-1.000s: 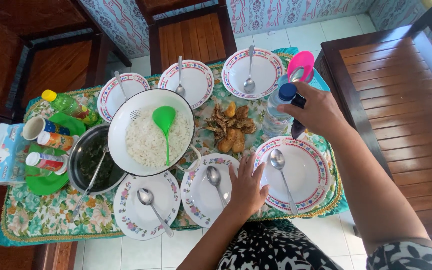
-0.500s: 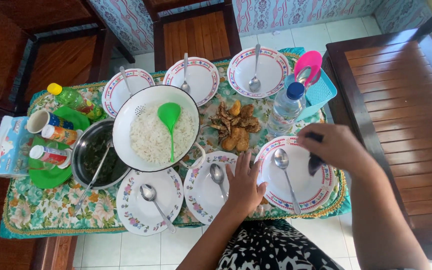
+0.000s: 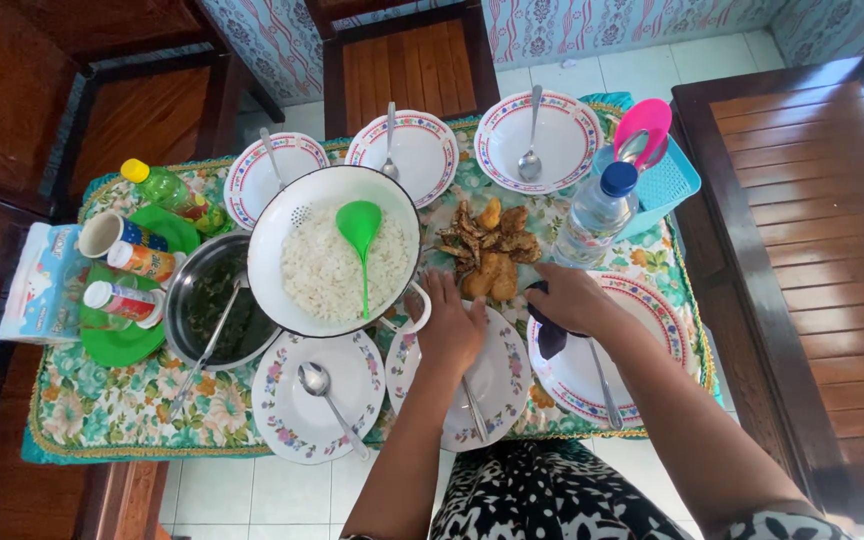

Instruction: The person sets a dining table for a meal by arranging plates, bowls, and spoons around a central serving bowl of rice and a pot of soup. They also place a plate of fried food on the table and adjust the positions of several items to complete the table setting.

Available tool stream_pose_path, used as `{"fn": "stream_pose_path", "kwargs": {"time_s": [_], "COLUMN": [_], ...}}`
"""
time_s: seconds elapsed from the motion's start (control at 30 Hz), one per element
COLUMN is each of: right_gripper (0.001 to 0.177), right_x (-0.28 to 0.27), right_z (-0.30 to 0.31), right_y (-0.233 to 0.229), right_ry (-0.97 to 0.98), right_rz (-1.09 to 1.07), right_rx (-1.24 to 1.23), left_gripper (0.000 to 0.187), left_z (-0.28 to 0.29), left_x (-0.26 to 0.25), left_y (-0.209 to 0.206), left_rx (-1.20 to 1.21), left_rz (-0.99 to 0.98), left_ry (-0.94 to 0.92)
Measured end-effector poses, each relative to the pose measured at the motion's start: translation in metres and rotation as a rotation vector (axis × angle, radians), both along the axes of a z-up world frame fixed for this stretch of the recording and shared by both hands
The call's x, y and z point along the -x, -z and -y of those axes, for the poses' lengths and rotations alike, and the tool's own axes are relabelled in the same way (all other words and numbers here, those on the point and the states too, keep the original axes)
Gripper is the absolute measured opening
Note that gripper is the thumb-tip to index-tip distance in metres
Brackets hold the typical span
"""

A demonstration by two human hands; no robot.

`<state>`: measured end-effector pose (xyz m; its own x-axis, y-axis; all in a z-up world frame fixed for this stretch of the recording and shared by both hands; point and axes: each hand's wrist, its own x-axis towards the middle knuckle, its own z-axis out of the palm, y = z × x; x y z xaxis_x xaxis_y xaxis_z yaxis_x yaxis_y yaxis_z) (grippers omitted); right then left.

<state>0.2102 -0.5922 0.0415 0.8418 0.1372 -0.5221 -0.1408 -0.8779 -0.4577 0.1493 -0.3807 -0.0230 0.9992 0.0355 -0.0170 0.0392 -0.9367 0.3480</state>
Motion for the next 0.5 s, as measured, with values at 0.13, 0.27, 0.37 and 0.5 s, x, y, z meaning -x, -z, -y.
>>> {"fn": "stream_pose_path", "kwargs": {"time_s": [0.13, 0.27, 0.37, 0.5], "right_gripper": [0.070, 0.073, 0.069, 0.071], "right_x": [0.000, 0.001, 0.003, 0.001], "right_z": [-0.009, -0.014, -0.017, -0.015], "right_y": [-0.009, -0.012, -0.013, 0.000], "right_ry": [-0.005, -0.028, -0.029, -0.005], "right_rz": [-0.003, -0.014, -0.007, -0.005], "right_rx": [0.031, 0.059, 0.032, 0.028], "left_gripper": [0.072, 0.074, 0.074, 0.075], "left_z": [-0.006, -0.010, -0.012, -0.013], "left_x": [-0.010, -0.009, -0.010, -0.007], "left_y": [-0.015, -0.023, -0.030, -0.026], "left_rx": [-0.001, -0.021, -0.065, -0.070], "left_rz": [-0.168, -0.216, -0.190, -0.184], "left_ry": [0.007, 0.011, 0.023, 0.032]}}
